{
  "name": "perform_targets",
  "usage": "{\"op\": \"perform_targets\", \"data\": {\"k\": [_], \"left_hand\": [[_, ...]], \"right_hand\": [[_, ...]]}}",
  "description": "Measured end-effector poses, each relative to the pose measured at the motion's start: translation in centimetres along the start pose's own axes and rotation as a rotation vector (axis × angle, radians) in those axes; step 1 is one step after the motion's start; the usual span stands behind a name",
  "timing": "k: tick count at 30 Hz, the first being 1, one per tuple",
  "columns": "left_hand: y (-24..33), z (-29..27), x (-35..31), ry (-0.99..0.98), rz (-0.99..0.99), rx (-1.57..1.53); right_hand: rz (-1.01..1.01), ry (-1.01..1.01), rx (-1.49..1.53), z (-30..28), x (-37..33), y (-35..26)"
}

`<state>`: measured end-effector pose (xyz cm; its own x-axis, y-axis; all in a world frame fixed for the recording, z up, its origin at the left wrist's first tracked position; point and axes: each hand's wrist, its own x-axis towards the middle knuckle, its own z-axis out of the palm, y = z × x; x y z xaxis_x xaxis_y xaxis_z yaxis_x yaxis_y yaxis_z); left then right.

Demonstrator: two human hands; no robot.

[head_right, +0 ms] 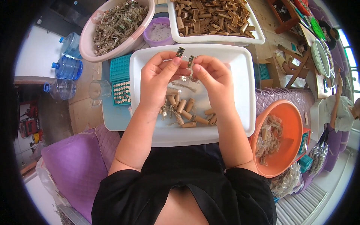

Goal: The person assembles small electronic components by hand, inserting circuit boards into plastic tube housings.

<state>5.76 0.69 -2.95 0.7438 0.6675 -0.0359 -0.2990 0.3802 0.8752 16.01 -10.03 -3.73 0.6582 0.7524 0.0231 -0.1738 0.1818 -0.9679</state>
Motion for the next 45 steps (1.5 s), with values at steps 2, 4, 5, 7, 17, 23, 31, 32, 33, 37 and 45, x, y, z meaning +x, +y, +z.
{"op": "perform_targets", "data": {"k": [2, 4, 5, 7, 17, 23, 31, 32, 33, 37, 45], "left_hand": [[0.1, 0.1, -0.1, -0.004, -0.012, -0.006], [0.2, 0.2, -0.2, -0.026, 0.018, -0.011], [0.2, 0.3, -0.2, -0.026, 0.017, -0.012], [0.2, 0.3, -0.3, -0.023, 0.039, -0.029], [-0.1, 0.0, -0.3, -0.013, 0.053, -0.029], [-0.2, 0.0, -0.3, -0.02, 0.072, -0.06], [-0.2, 0.1, -0.4, -0.038, 0.094, -0.018], [-0.2, 0.2, -0.3, -0.039, 0.094, -0.019], [0.0, 0.4, -0.3, -0.071, 0.085, -0.022], [-0.2, -0.1, -0.2, -0.114, 0.048, 0.102], [-1.3, 0.0, 0.0, -0.139, 0.115, 0.094]], "right_hand": [[0.011, -0.014, 0.058, -0.4, 0.2, 0.1], [0.023, -0.028, 0.116, -0.6, 0.3, 0.2], [0.027, -0.046, 0.178, -0.6, 0.3, 0.2], [0.032, -0.063, 0.24, -0.6, 0.3, 0.3], [0.195, -0.071, 0.354, -0.9, 0.4, 0.2], [0.23, -0.094, 0.383, -0.8, 0.4, -0.1], [0.229, -0.135, 0.396, -1.0, 0.5, 0.2], [0.233, -0.127, 0.401, -0.9, 0.5, 0.3], [0.238, -0.119, 0.405, -1.0, 0.5, 0.3], [0.262, -0.11, 0.383, -1.0, 0.5, 0.5], [0.28, -0.141, 0.434, -0.7, 0.5, 0.1]]}}
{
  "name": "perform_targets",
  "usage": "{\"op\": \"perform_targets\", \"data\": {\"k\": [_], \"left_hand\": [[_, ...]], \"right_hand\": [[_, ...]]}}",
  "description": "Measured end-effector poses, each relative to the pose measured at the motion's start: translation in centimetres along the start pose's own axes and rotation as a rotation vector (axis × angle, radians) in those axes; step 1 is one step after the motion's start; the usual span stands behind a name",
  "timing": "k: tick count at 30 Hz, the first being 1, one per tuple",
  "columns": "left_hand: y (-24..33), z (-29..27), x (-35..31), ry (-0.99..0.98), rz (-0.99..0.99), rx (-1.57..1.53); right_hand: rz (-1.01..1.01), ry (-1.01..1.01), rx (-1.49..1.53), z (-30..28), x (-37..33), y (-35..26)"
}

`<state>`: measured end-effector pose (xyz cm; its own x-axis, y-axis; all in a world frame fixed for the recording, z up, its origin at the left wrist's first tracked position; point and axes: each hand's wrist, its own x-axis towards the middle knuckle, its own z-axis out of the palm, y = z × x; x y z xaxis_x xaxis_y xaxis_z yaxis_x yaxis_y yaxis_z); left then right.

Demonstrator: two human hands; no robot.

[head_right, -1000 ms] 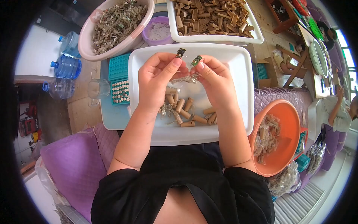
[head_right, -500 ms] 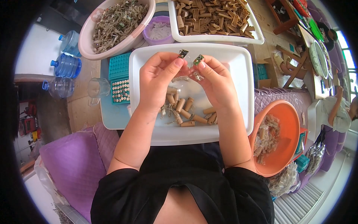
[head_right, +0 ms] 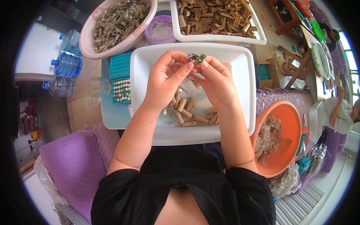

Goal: The person assembles small electronic components by hand, inserting circuit boards into plastic tube housings.

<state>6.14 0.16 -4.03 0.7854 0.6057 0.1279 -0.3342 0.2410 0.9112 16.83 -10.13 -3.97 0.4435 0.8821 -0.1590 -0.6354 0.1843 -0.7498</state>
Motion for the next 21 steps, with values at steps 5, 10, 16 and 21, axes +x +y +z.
{"op": "perform_targets", "data": {"k": [5, 10, 16, 21], "left_hand": [[1.0, -0.1, 0.0, -0.004, -0.062, -0.061], [0.3, 0.2, -0.1, 0.024, 0.148, 0.165], [0.5, 0.4, -0.1, -0.037, 0.089, 0.05], [1.1, -0.2, 0.1, -0.041, -0.059, -0.141]], "right_hand": [[-0.099, 0.036, -0.059, 0.3, 0.0, 0.0], [-0.128, 0.045, -0.136, -0.3, -0.1, 0.0], [-0.049, -0.09, -0.112, -0.6, -0.3, -0.5], [-0.39, -0.083, -0.458, 1.6, -0.7, -1.2]]}}
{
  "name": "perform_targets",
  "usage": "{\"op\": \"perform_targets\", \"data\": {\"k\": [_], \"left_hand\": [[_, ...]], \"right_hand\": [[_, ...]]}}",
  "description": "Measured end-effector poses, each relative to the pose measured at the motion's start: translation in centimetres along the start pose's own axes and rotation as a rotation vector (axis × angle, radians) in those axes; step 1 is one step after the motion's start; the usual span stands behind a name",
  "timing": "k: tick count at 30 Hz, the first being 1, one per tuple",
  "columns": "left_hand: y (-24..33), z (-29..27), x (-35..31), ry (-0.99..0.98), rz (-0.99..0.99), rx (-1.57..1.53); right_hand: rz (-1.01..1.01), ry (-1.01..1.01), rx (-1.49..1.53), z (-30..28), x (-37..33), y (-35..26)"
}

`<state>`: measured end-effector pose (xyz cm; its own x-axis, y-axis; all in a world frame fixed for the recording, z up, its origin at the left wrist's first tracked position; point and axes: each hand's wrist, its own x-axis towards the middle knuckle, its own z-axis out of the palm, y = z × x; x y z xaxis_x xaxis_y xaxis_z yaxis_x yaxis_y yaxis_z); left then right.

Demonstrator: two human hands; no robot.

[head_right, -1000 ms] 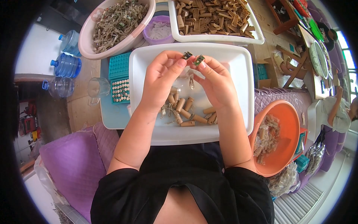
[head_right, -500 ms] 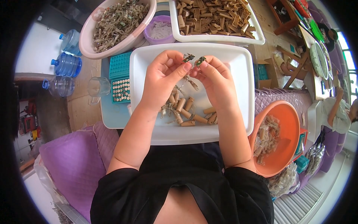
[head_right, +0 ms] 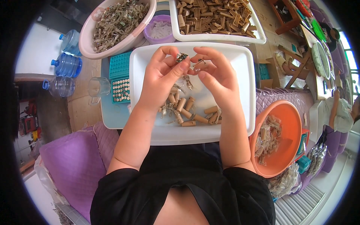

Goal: The person assembles small electronic components by hand, inserting circuit boards into plastic tube housings.

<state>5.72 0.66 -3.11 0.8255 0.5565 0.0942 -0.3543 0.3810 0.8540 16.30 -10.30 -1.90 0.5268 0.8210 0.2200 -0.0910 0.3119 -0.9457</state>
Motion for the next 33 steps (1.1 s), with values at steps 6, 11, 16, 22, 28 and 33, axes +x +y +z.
{"op": "perform_targets", "data": {"k": [6, 11, 16, 22, 28, 33], "left_hand": [[0.4, 0.0, 0.1, -0.039, -0.072, -0.104], [0.3, 0.1, 0.1, -0.027, -0.107, -0.152], [0.1, 0.3, 0.0, -0.003, -0.037, -0.037], [-0.2, 0.6, -0.1, -0.002, 0.058, 0.105], [-0.3, 0.3, -0.2, -0.016, 0.061, 0.139], [0.3, 0.6, -0.1, 0.02, -0.023, 0.014]], "right_hand": [[-0.189, -0.046, -0.336, -1.7, 0.1, 0.6], [-0.126, -0.029, -0.425, -1.6, -0.1, -0.2], [-0.077, 0.068, -0.425, -1.6, -0.3, 0.3], [-0.097, 0.121, -0.466, -1.5, -0.5, 0.5], [0.144, 0.246, -0.31, -1.1, -0.6, 0.2], [0.133, 0.288, -0.142, -1.5, -0.5, 0.6]]}}
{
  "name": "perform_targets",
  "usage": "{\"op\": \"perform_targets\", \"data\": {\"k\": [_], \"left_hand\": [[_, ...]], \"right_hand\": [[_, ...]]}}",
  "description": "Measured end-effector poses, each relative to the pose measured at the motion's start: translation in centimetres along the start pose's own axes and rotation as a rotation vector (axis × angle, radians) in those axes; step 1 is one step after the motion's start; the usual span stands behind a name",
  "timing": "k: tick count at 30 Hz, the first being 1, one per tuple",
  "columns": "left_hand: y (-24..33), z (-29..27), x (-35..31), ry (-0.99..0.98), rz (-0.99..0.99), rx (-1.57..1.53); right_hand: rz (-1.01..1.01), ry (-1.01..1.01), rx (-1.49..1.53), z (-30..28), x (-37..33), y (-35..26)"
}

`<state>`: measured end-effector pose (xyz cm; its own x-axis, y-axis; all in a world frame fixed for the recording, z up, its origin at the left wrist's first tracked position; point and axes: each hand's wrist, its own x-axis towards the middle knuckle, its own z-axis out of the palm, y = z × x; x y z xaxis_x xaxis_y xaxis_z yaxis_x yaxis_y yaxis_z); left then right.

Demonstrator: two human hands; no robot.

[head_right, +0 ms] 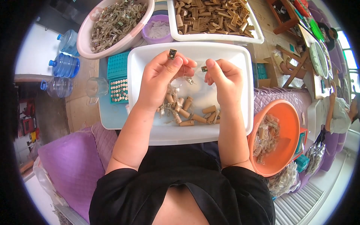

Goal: The person assembles small electronic components by hand, inserting circuit boards into plastic tube housings.

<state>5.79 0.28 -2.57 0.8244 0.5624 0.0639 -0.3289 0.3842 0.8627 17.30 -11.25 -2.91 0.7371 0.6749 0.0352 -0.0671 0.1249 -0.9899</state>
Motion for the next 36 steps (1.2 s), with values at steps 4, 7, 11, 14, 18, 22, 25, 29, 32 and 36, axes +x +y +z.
{"op": "perform_targets", "data": {"k": [4, 7, 11, 14, 18, 22, 25, 29, 32, 36], "left_hand": [[-0.4, -0.8, -0.1, 0.022, -0.003, 0.209], [-0.9, -0.6, 0.1, 0.102, 0.105, 0.262], [-0.3, -0.7, 0.0, 0.092, 0.031, 0.255], [-0.2, -0.8, 0.0, 0.052, -0.029, 0.221], [-0.2, -1.1, 0.0, 0.048, -0.087, 0.124], [0.1, -0.9, -0.1, 0.058, -0.096, 0.095], [0.3, -1.1, -0.1, 0.072, -0.094, 0.103], [-0.2, -1.3, 0.0, 0.083, -0.071, 0.093], [-0.2, -1.1, 0.0, 0.077, -0.085, 0.118], [-0.1, -1.1, 0.0, 0.061, -0.102, 0.202]], "right_hand": [[0.005, 0.028, 0.009, 0.3, 0.1, 0.0], [-0.012, 0.02, -0.016, 0.3, 0.0, 0.0], [-0.018, 0.032, -0.013, 0.3, 0.0, 0.1], [-0.032, 0.045, -0.038, 0.4, 0.0, 0.1], [-0.064, 0.065, -0.085, 0.4, 0.0, 0.0], [-0.086, 0.053, -0.032, 0.1, 0.1, 0.2], [-0.118, 0.037, -0.085, -0.1, 0.0, 0.3], [-0.137, -0.009, -0.08, 0.1, -0.1, 0.1], [-0.184, -0.016, -0.206, 0.2, 0.0, 0.4], [-0.299, -0.023, -0.451, 0.7, 0.2, 0.5]]}}
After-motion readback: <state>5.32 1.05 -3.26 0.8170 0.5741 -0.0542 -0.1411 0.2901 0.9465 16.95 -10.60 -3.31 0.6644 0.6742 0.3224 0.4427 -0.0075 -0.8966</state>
